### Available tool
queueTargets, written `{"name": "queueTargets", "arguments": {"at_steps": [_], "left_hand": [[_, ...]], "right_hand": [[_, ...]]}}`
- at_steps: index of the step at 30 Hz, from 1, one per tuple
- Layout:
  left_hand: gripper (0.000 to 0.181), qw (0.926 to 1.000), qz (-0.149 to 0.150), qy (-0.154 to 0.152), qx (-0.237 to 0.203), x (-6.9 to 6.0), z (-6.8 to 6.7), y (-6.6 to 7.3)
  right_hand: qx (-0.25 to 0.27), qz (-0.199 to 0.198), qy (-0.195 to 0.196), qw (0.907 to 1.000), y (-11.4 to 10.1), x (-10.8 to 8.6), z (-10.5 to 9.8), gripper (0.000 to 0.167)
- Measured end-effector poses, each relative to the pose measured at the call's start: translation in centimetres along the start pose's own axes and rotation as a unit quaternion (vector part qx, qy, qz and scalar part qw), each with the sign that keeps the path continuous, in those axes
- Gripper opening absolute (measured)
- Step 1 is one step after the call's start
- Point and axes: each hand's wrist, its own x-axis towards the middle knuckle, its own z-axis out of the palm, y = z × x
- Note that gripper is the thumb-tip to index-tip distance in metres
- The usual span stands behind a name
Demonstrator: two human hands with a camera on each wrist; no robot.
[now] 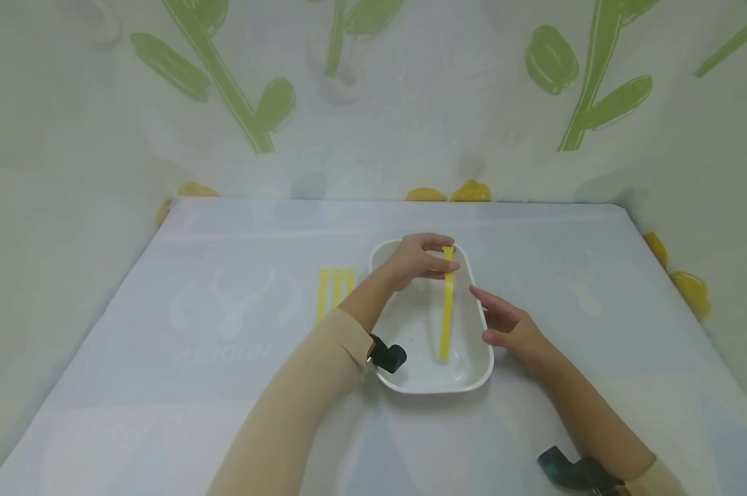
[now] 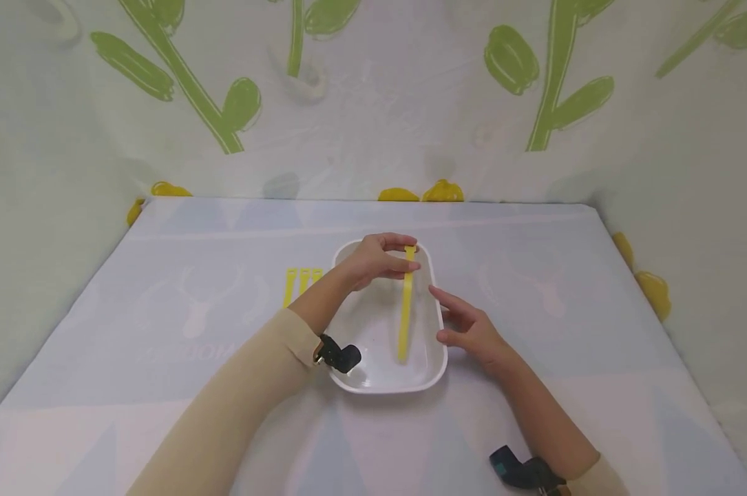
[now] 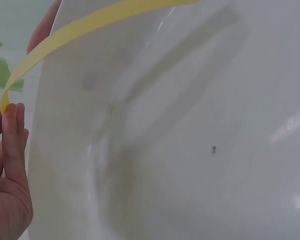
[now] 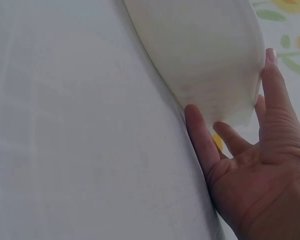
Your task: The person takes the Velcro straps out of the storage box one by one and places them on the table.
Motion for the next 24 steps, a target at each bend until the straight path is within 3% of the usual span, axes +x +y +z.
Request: {"name": "queueTargets", "arguments": {"at_steps": [9,17,24], "left_hand": [[0.055,0.9996,0.006,-0.028,0.000,-0.7,-1.8,1.2],[0.055,0.9997,0.022,-0.009,0.004,-1.2,-3.4,2.8],[0.056,0.9991,0.040,-0.011,-0.010,-1.6,-4.5,3.5]], "right_hand": [[-0.002,0.011,-0.002,0.9999,0.0,0.1,0.2,0.068],[0.007,-0.003,-0.002,1.0000,0.2,0.0,0.1,0.066],[-0.009,0.001,0.003,1.0000,0.2,-0.2,-0.1,0.068]]}}
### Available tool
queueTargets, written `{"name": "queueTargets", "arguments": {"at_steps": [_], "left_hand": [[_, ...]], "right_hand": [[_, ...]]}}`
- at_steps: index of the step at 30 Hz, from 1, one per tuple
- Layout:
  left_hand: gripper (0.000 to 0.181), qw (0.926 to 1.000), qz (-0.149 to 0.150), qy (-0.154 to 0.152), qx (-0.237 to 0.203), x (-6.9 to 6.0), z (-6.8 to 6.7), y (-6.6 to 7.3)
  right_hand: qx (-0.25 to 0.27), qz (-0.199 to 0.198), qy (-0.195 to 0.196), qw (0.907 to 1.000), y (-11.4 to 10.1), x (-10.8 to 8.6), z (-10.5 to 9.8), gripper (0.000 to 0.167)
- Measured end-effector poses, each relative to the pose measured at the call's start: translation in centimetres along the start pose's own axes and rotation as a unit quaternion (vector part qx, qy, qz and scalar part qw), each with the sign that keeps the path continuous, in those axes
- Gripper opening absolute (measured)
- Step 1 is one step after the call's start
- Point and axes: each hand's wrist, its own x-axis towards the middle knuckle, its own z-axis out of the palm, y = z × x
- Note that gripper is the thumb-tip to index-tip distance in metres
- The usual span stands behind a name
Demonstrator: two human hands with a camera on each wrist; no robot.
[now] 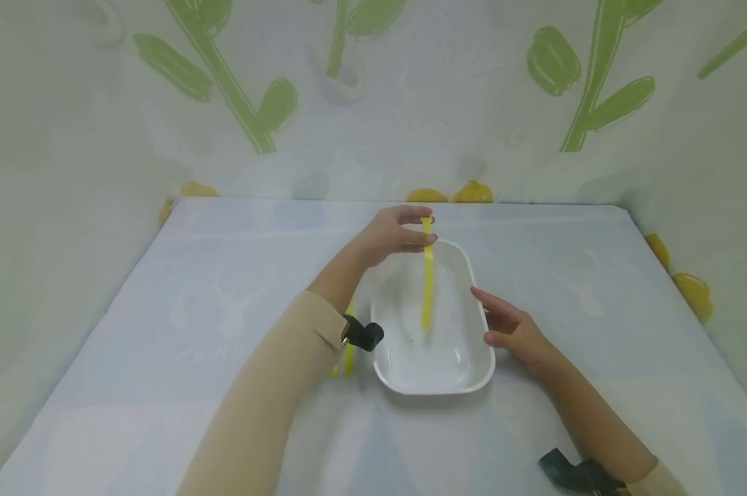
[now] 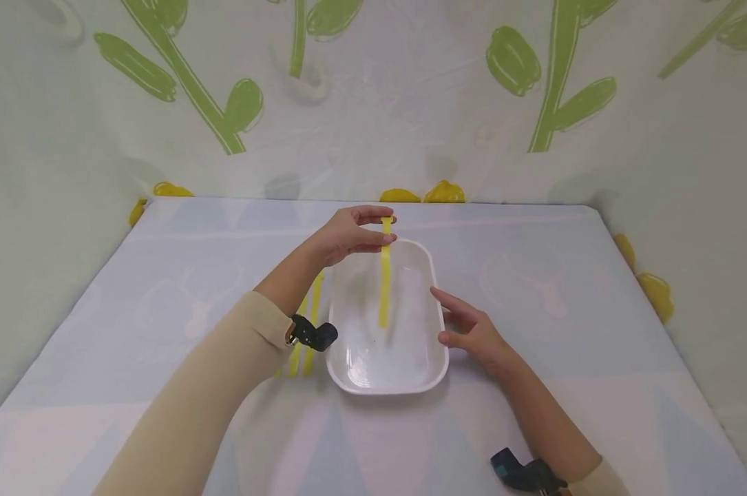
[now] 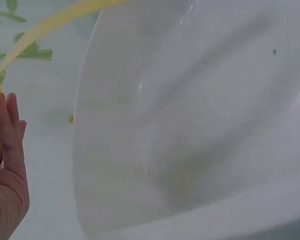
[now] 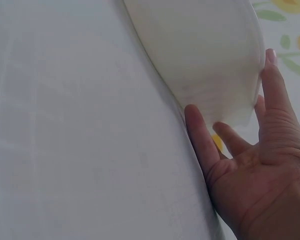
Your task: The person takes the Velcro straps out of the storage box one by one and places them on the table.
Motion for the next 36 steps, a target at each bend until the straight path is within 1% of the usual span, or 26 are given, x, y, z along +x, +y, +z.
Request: {"name": "queueTargets", "arguments": {"at_steps": [3,10,14,18,21,25,29,33,36], "left_hand": [[0.058,1.0000,0.003,0.000,0.003,-0.2,-0.8,0.2],[0.060,0.9995,0.007,0.015,0.026,-1.2,-2.6,0.5],[0.060,0.9993,0.012,0.011,0.033,-1.9,-3.4,0.7],[0.060,0.9987,0.016,0.007,0.049,-2.6,-4.2,0.9],[0.060,0.9978,0.016,0.007,0.063,-3.0,-5.0,0.9],[0.061,0.9974,0.014,0.009,0.070,-3.5,-6.1,0.6],[0.061,0.9978,0.009,0.011,0.065,-4.1,-7.3,0.1],[0.062,0.9970,0.002,0.012,0.076,-4.8,-8.5,-0.4],[0.063,0.9962,-0.004,0.010,0.087,-5.6,-9.3,-0.9]], "right_hand": [[0.005,-0.011,0.000,0.9999,0.1,-0.1,0.0,0.067],[0.029,-0.021,-0.008,0.9993,0.4,0.1,0.0,0.067],[0.023,-0.019,-0.005,0.9995,0.5,0.2,-0.1,0.067],[0.016,-0.017,-0.002,0.9997,0.5,0.2,-0.1,0.067],[0.020,-0.023,-0.004,0.9995,0.5,0.1,-0.1,0.067],[0.030,-0.032,-0.008,0.9990,0.7,0.1,-0.3,0.066],[0.034,-0.038,-0.010,0.9986,0.8,0.0,-0.4,0.065],[0.032,-0.040,-0.009,0.9986,1.0,0.1,-0.5,0.065],[0.030,-0.039,-0.009,0.9987,1.1,0.2,-0.4,0.065]]}}
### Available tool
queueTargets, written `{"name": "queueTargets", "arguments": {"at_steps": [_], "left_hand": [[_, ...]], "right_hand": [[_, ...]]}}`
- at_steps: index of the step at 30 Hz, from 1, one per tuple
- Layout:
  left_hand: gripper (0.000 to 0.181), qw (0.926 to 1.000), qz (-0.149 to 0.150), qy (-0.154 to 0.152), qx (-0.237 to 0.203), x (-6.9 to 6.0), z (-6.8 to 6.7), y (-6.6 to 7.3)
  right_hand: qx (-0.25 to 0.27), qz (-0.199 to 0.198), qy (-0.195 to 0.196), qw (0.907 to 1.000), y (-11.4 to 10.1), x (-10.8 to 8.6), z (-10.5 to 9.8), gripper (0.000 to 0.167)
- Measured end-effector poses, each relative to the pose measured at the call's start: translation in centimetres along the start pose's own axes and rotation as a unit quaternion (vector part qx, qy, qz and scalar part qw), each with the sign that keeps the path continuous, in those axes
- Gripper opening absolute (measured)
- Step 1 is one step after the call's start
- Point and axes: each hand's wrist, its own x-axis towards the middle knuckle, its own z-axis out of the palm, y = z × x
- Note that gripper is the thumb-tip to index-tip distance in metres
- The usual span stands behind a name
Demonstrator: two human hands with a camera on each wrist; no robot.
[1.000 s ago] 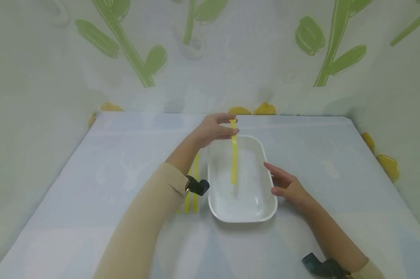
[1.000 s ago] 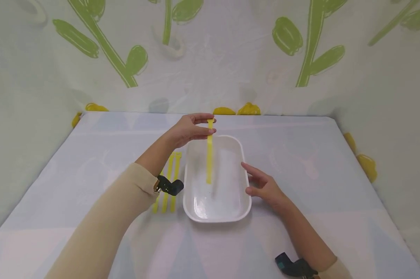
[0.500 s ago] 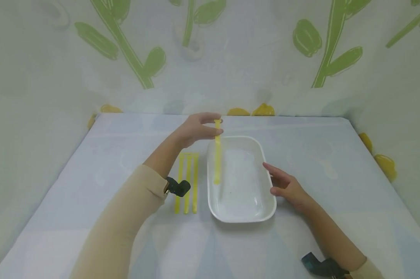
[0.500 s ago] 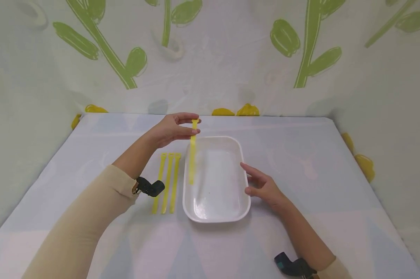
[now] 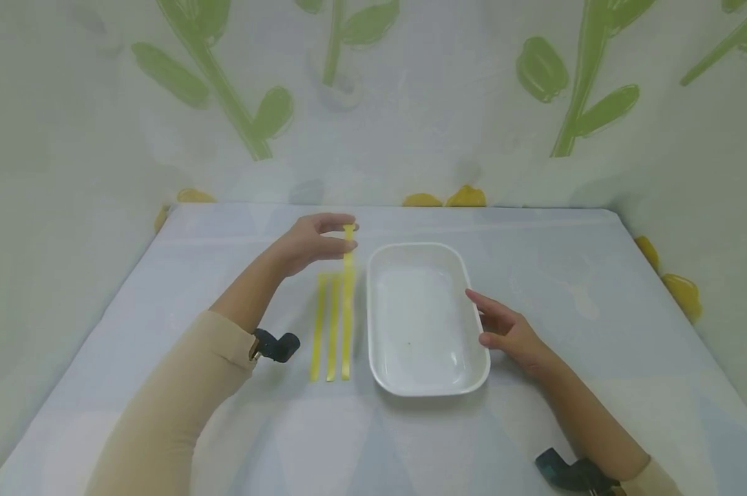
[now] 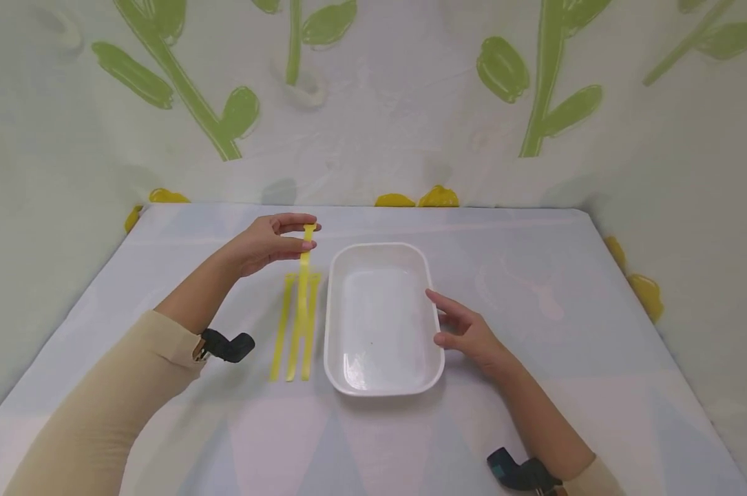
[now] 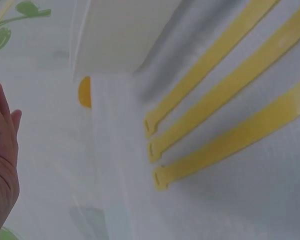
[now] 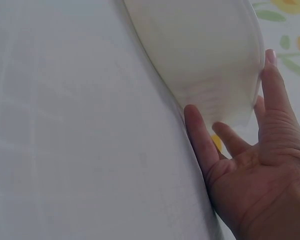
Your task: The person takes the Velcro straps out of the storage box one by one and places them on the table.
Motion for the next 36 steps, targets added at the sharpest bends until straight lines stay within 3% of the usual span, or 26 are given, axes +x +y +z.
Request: {"name": "queueTargets", "arguments": {"at_steps": [18,26,31,36], "left_hand": [[0.066,0.9977,-0.060,-0.006,0.031,-4.8,-3.3,-5.3],[0.067,0.9929,-0.105,0.027,0.048,-5.5,-4.2,-7.5],[0.065,0.9951,-0.089,0.022,0.039,-5.1,-4.5,-9.4],[0.066,0.9950,-0.063,0.030,0.071,-4.7,-4.4,-10.5]], "right_hand": [[-0.008,0.020,0.008,0.9997,-0.3,-0.2,0.5,0.067],[-0.014,0.010,0.001,0.9999,-0.2,0.0,0.4,0.067],[-0.012,0.008,0.004,0.9999,-0.4,0.1,0.5,0.066],[-0.013,0.000,-0.001,0.9999,-0.6,0.1,0.5,0.066]]}}
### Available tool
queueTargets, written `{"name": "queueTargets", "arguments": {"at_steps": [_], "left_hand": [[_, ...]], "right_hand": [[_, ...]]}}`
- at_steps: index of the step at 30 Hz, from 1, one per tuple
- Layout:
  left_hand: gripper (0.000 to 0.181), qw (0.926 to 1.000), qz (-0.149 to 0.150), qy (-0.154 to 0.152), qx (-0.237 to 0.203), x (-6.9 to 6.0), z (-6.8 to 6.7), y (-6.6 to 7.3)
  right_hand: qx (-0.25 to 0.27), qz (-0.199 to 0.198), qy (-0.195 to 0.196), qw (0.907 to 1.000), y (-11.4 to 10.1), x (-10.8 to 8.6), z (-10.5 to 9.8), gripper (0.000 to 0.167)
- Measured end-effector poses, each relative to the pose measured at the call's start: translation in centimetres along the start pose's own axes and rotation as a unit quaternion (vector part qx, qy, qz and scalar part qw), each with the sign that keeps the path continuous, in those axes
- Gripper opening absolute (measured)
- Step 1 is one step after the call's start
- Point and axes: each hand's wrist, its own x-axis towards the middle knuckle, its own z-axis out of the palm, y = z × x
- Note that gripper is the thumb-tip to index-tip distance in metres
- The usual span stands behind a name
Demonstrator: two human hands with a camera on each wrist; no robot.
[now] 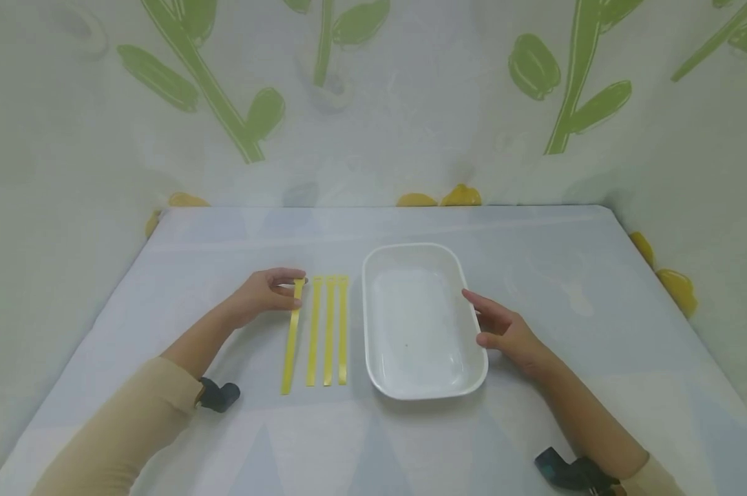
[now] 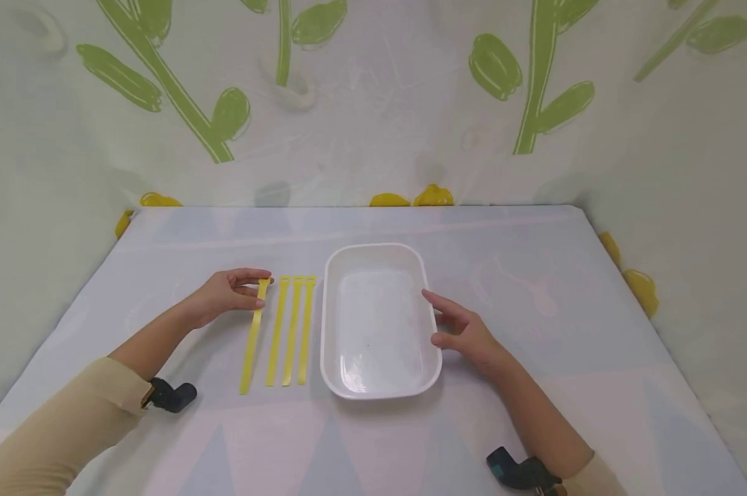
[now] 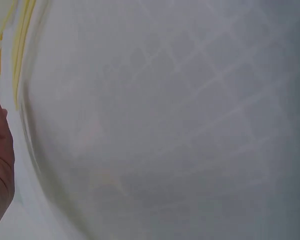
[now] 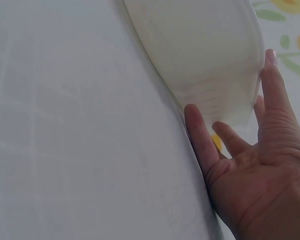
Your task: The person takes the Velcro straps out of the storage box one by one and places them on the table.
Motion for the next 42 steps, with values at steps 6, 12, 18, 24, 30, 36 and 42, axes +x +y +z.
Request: {"name": "queueTargets", "arguments": {"at_steps": [6,12,18,24,30,36,42], "left_hand": [[0.068,0.9965,-0.009,0.051,0.066,0.8,0.5,-0.7],[0.069,0.9930,0.004,0.074,0.092,1.0,0.9,-0.6],[0.068,0.9891,-0.003,0.080,0.124,0.9,1.1,-0.6],[0.066,0.9820,0.005,0.094,0.164,1.1,1.2,-0.6],[0.067,0.9714,-0.012,0.113,0.208,1.4,1.3,-0.6],[0.066,0.9706,-0.037,0.112,0.210,1.5,1.4,-0.4],[0.066,0.9731,-0.041,0.111,0.197,1.6,1.6,-0.4]], "right_hand": [[0.008,-0.006,-0.003,0.9999,0.2,0.0,-0.1,0.065],[0.008,-0.006,-0.001,0.9999,0.2,-0.1,-0.2,0.065],[-0.001,-0.004,-0.001,1.0000,0.1,-0.1,-0.1,0.066],[0.008,-0.009,-0.005,0.9999,0.0,0.0,-0.1,0.066],[0.002,-0.008,-0.004,1.0000,-0.1,0.0,0.0,0.066],[-0.001,-0.007,0.000,1.0000,0.0,0.0,0.1,0.065],[0.002,0.013,-0.001,0.9999,-0.4,0.1,0.0,0.066]]}}
